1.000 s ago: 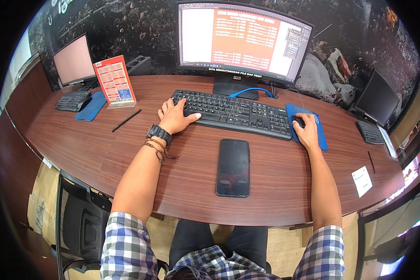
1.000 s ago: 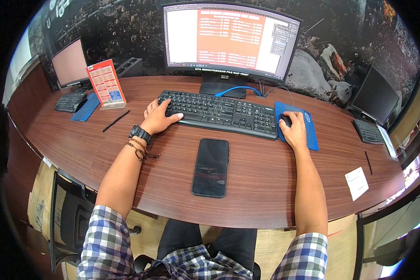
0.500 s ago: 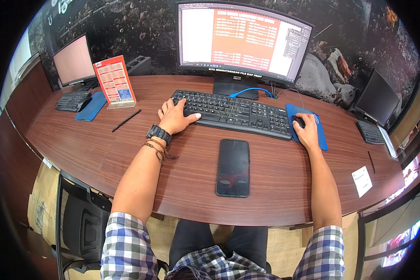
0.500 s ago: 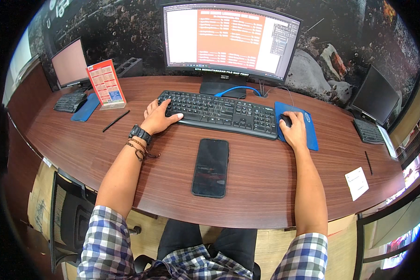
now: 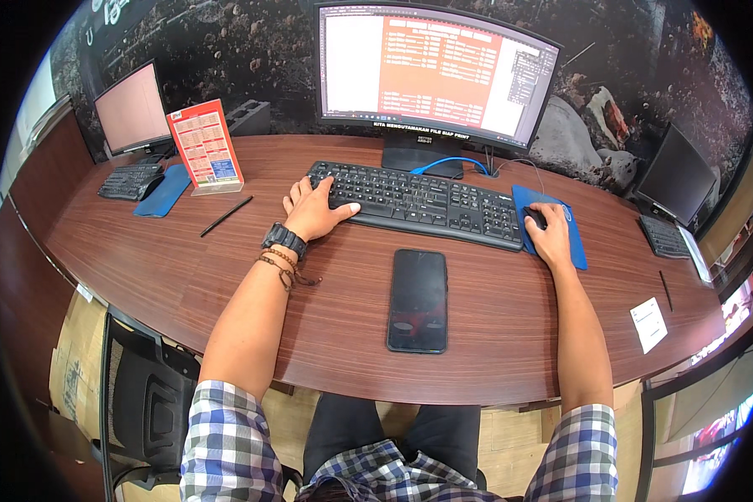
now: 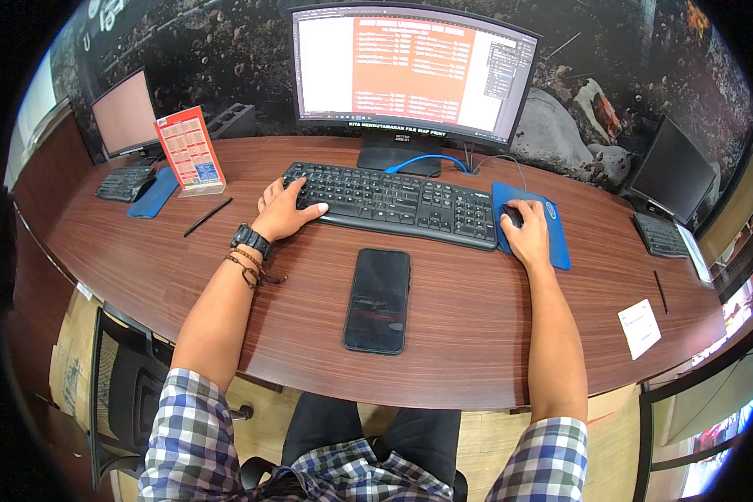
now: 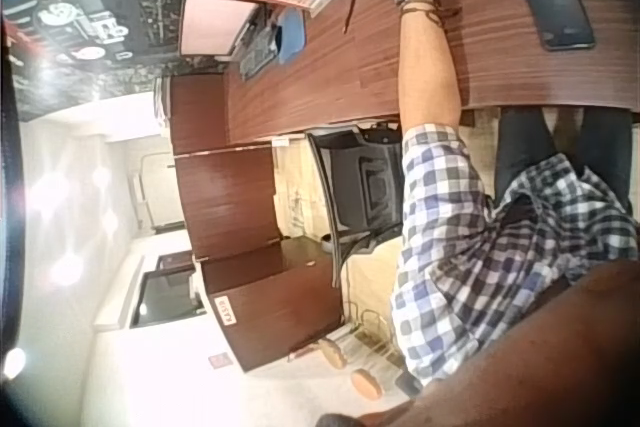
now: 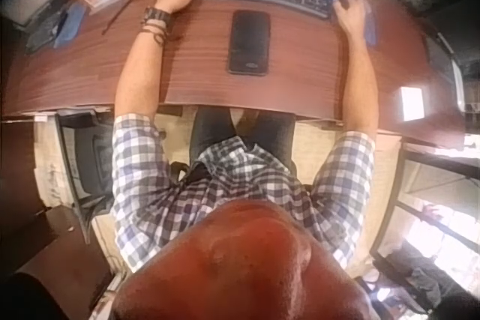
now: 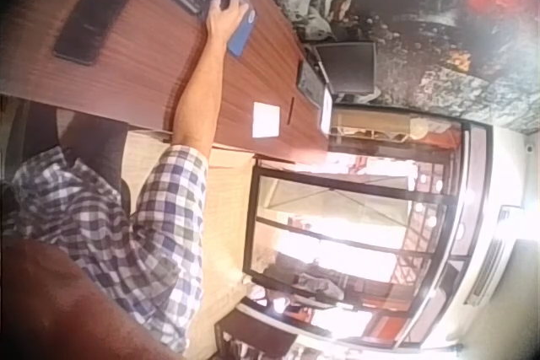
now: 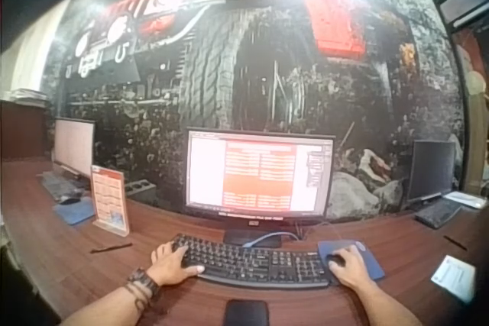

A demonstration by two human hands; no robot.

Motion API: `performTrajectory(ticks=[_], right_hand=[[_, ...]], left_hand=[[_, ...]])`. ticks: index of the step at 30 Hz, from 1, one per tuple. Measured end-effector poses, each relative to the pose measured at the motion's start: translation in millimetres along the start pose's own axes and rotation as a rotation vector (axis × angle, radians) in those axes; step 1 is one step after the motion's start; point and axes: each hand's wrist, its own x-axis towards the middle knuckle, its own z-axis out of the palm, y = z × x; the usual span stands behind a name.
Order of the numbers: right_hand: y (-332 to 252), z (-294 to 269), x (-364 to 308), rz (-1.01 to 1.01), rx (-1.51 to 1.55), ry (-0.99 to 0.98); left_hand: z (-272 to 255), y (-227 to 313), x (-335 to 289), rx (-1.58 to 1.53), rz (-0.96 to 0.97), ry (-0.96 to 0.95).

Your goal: Typing on a keyboard and using a mouse at a workstation in a print shop environment.

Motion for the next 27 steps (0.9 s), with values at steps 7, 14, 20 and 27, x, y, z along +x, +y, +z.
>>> performTrajectory(ticks=[7, 14, 20, 27], right_hand=[[1.5, 0.6, 0.7, -0.013, 0.015, -0.006], [0.7, 0.7, 0.0, -0.017, 0.009, 0.002], [0.6, 0.6, 0.1, -0.008, 0.004, 0.001], [0.5, 0.3, -0.1, -0.004, 0.003, 0.000]], left_hand=[[1.3, -2.1, 1.0, -0.004, -0.003, 0.002], [1.1, -1.2, 0.6, -0.012, -0.005, -0.002], [2.3, -1.9, 0.7, -0.012, 0.000, 0.012], [1.1, -0.5, 0.4, -0.006, -0.004, 0.007]])
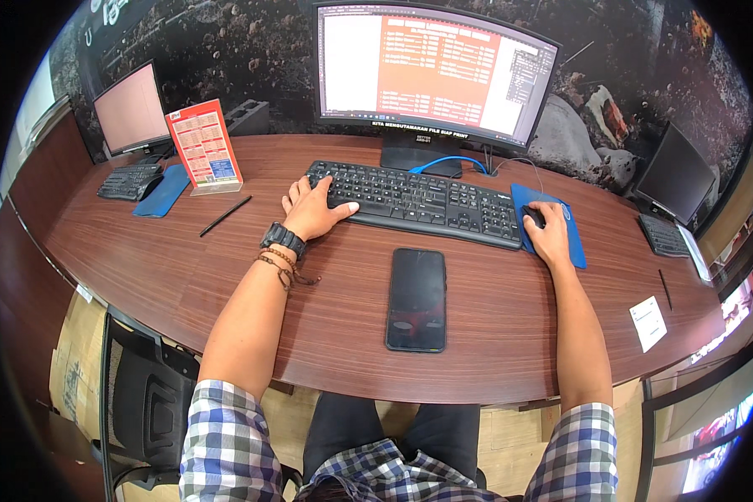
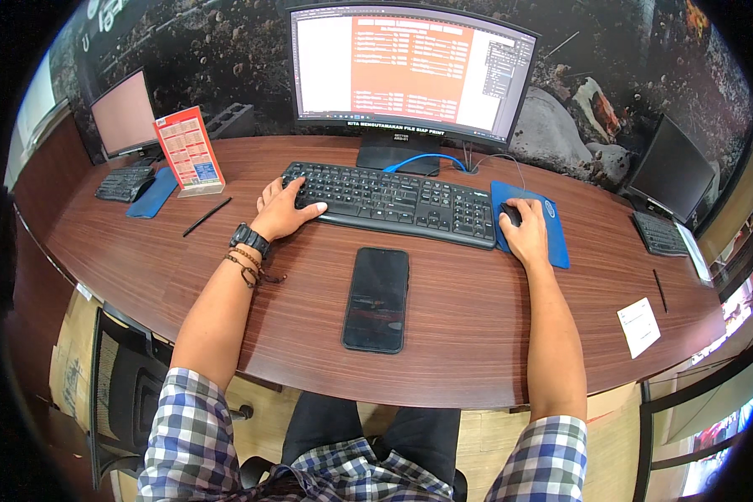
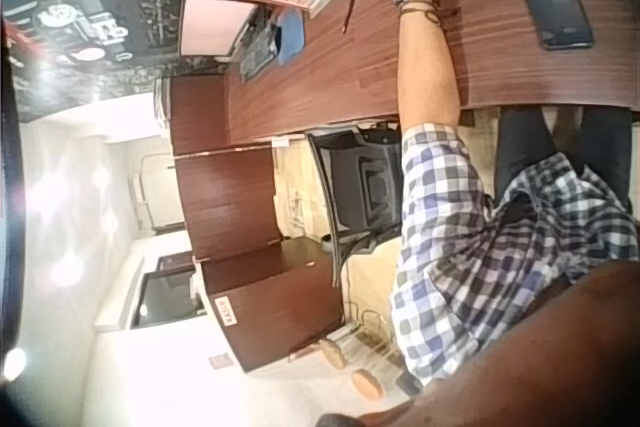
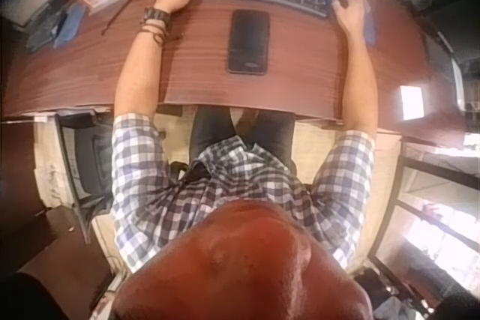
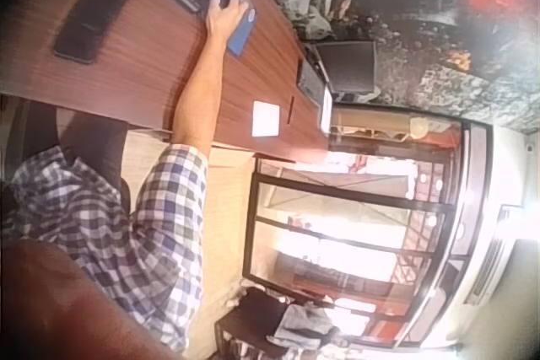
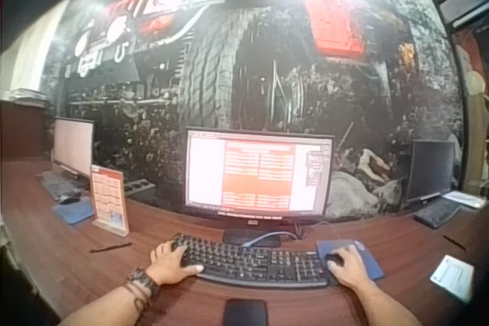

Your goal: Typing on a keyboard and using a mouse at a workstation in a print shop environment.

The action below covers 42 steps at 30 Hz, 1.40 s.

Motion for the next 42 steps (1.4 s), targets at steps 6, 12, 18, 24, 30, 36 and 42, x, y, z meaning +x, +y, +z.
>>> performTrajectory(ticks=[6, 12, 18, 24, 30, 36, 42], right_hand=[[-0.6, -0.4, 0.2, 0.011, -0.009, 0.005], [-0.1, -0.1, 0.1, -0.014, 0.001, 0.010], [-0.3, -0.3, 0.2, -0.033, 0.022, 0.011], [-1.3, -0.5, 0.2, -0.025, 0.029, 0.005], [0.6, 0.0, 0.3, -0.026, 0.023, 0.006], [2.8, 0.6, 1.0, -0.046, 0.026, 0.008], [2.0, 0.4, 1.4, -0.048, 0.028, 0.008]], left_hand=[[-0.2, -0.6, 0.2, 0.007, 0.002, -0.006], [-0.2, -0.4, -0.8, 0.007, -0.001, -0.006], [0.1, 0.1, -0.7, -0.001, -0.001, -0.001], [-0.6, -0.6, -0.2, 0.003, 0.006, 0.002], [0.1, 0.2, -0.6, 0.005, 0.004, 0.001], [0.4, -0.9, -0.3, 0.008, 0.010, 0.004], [1.7, -2.4, 0.3, 0.006, 0.012, 0.012]])
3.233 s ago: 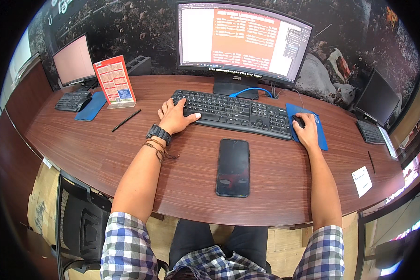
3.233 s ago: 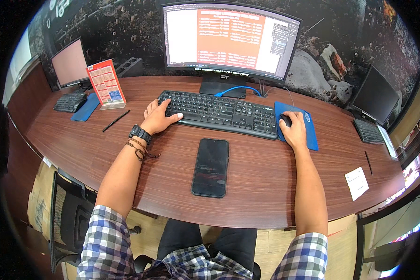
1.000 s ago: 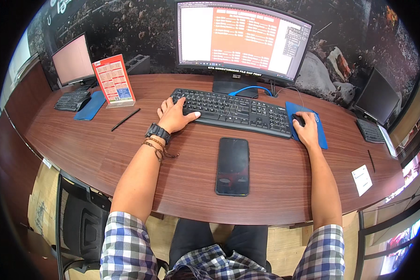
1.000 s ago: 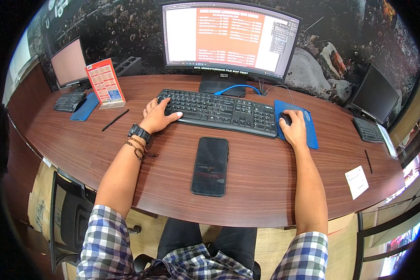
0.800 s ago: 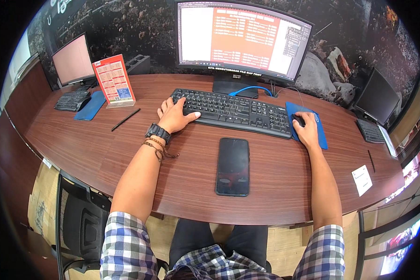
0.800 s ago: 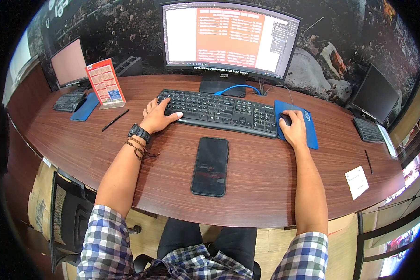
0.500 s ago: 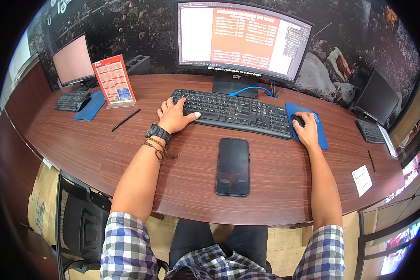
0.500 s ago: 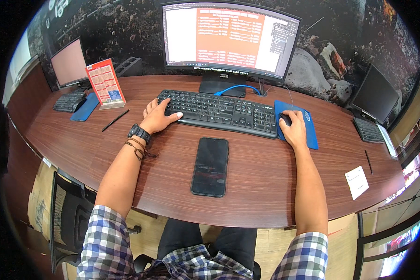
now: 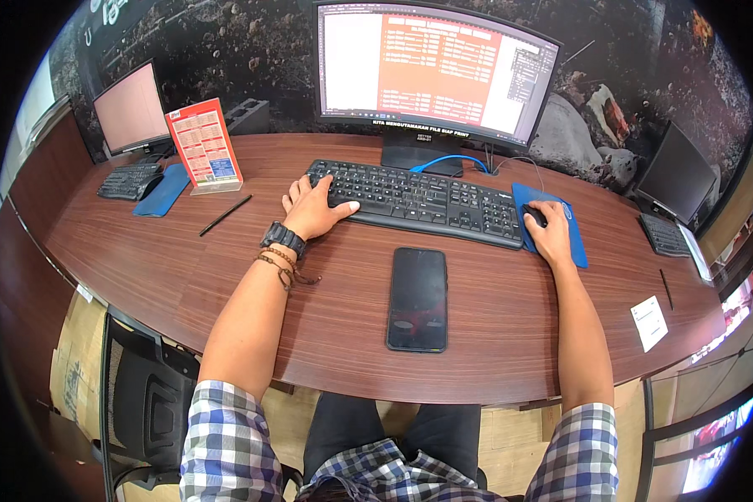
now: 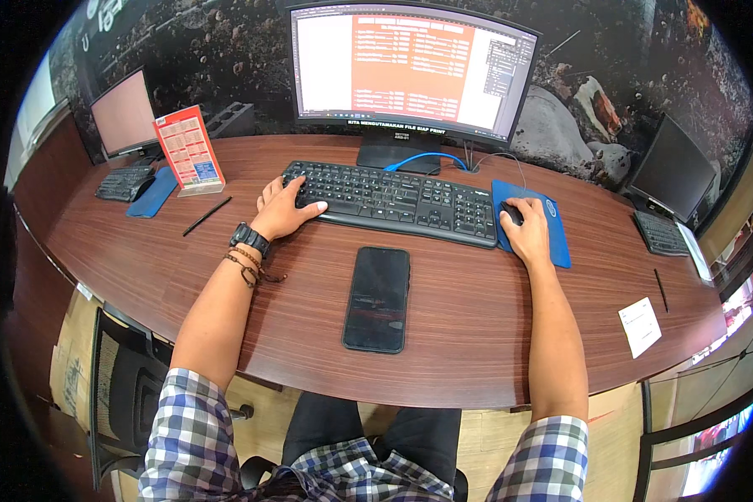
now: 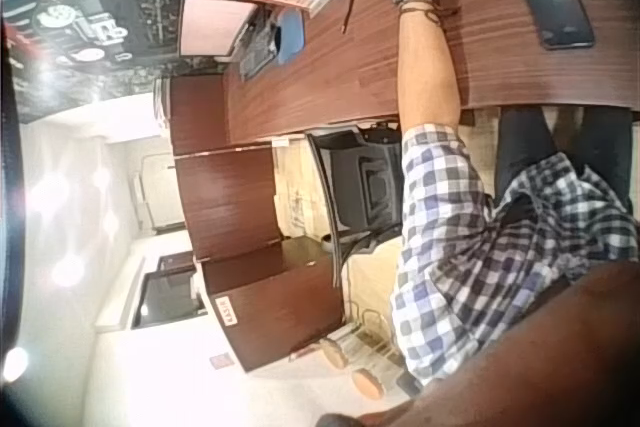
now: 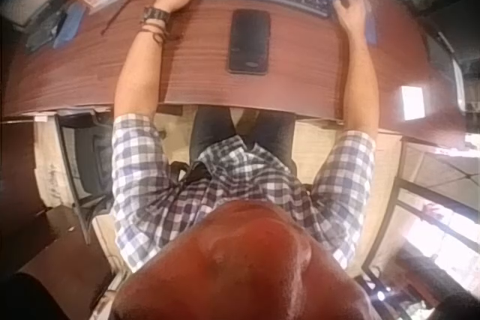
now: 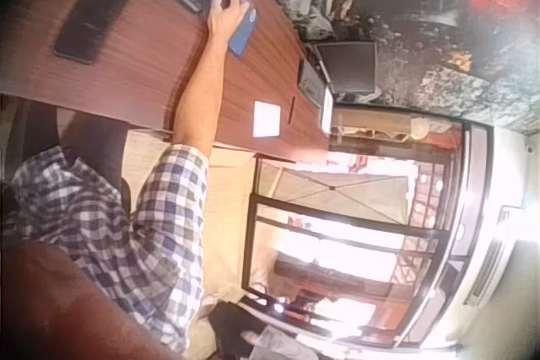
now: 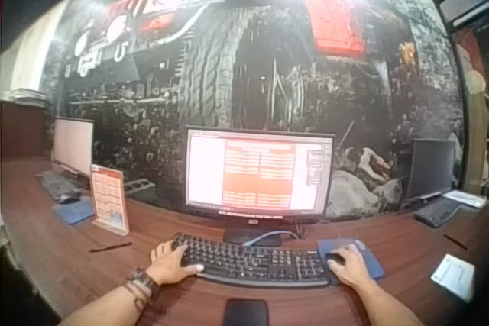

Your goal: Typing on a keyboard and using a mouse at a workstation in a print shop environment.

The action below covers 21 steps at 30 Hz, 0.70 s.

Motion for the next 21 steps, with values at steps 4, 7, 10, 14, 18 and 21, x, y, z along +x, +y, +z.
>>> performTrajectory(ticks=[4, 7, 10, 14, 18, 21], right_hand=[[0.3, 0.7, -0.2, -0.002, -0.008, 0.001], [-0.5, 0.1, -0.6, 0.007, -0.008, -0.003], [-0.6, -0.2, -0.4, 0.011, 0.000, -0.009], [-1.4, -0.1, -0.7, 0.012, -0.008, -0.007], [-2.7, -0.7, -0.9, 0.021, 0.006, -0.003], [-3.3, -1.1, -1.1, 0.023, 0.003, -0.001]], left_hand=[[0.8, -0.3, 0.7, 0.000, -0.001, 0.000], [-1.0, 1.7, -0.7, -0.004, -0.002, -0.008], [-0.4, 0.1, -0.1, -0.002, 0.002, -0.003], [-0.7, 1.0, 0.3, 0.001, -0.004, -0.005], [-2.4, 2.4, -0.6, -0.007, -0.004, -0.014], [-3.0, 3.7, -1.4, -0.013, -0.006, -0.016]])
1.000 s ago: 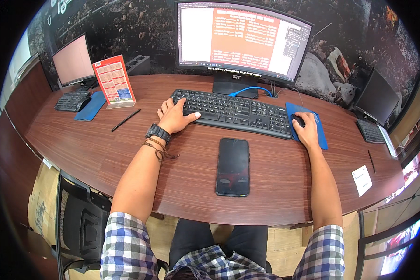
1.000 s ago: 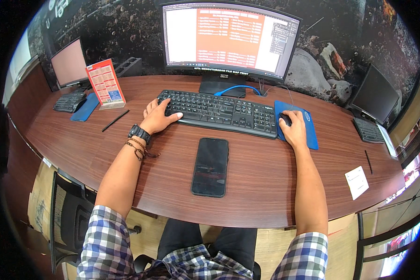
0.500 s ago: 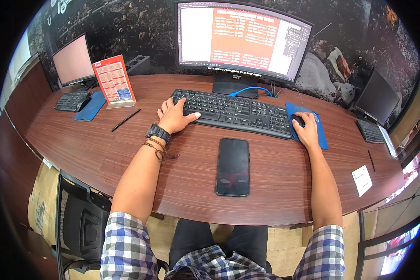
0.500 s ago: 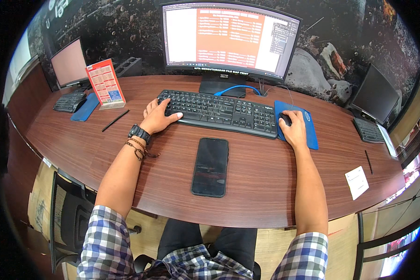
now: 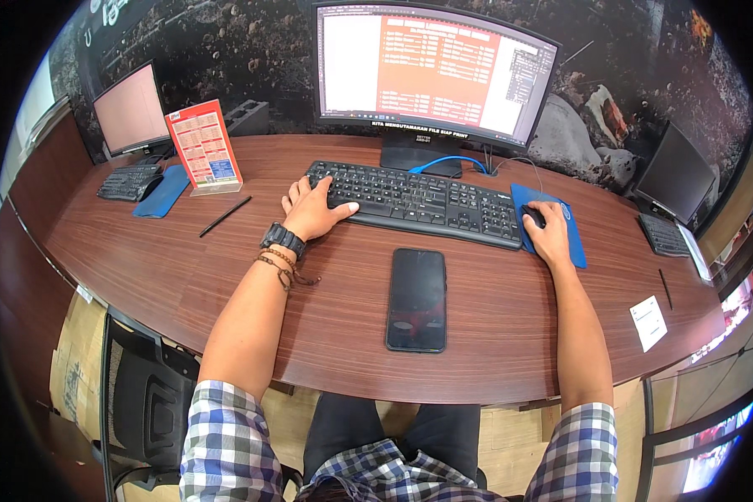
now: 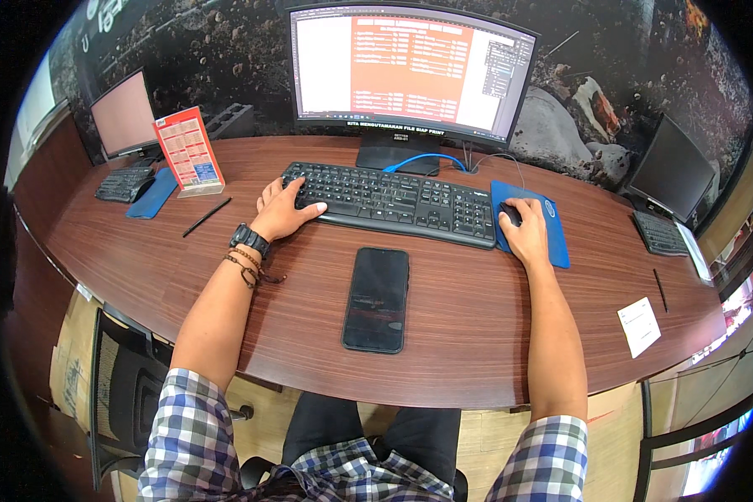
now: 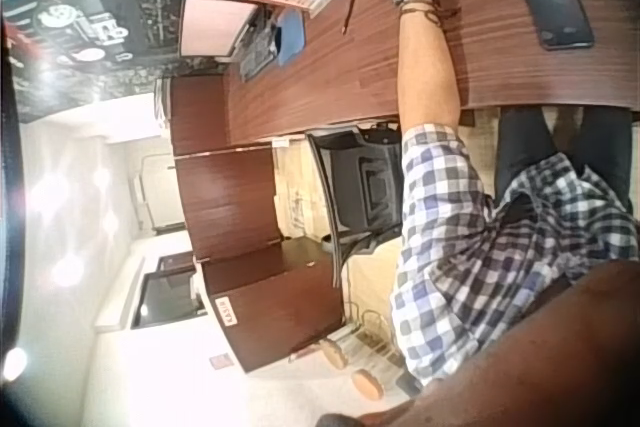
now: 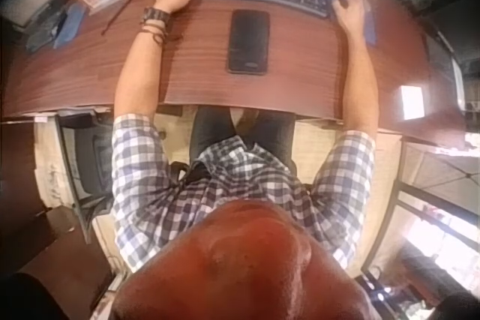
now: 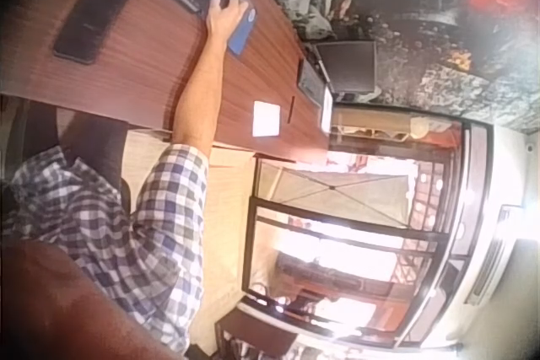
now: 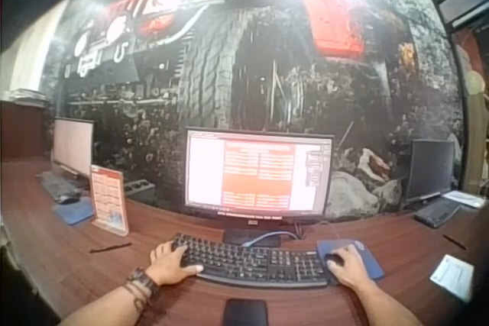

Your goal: Typing on a keyboard and using a mouse at a workstation in a print shop environment.

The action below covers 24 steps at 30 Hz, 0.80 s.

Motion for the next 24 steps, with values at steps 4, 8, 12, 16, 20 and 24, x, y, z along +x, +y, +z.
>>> performTrajectory(ticks=[4, 8, 12, 16, 20, 24], right_hand=[[-1.3, 0.5, 0.0, 0.000, -0.001, -0.003], [2.0, 0.6, -0.4, 0.000, -0.004, 0.003], [3.4, 1.5, 0.2, -0.018, -0.007, 0.007], [0.9, 1.0, 0.0, -0.011, -0.010, 0.006], [3.4, 1.8, 0.6, -0.008, -0.010, 0.003], [3.4, 2.3, 0.6, -0.002, -0.016, -0.002]], left_hand=[[0.2, -2.2, 0.5, 0.006, -0.006, -0.002], [0.1, -0.1, -0.1, 0.001, -0.004, -0.004], [1.4, -1.8, 0.9, 0.005, -0.002, 0.001], [2.1, -2.8, 1.1, 0.009, 0.003, 0.006], [2.0, -2.7, 1.2, 0.010, 0.003, 0.009], [2.7, -3.7, 1.6, 0.008, 0.007, 0.011]])
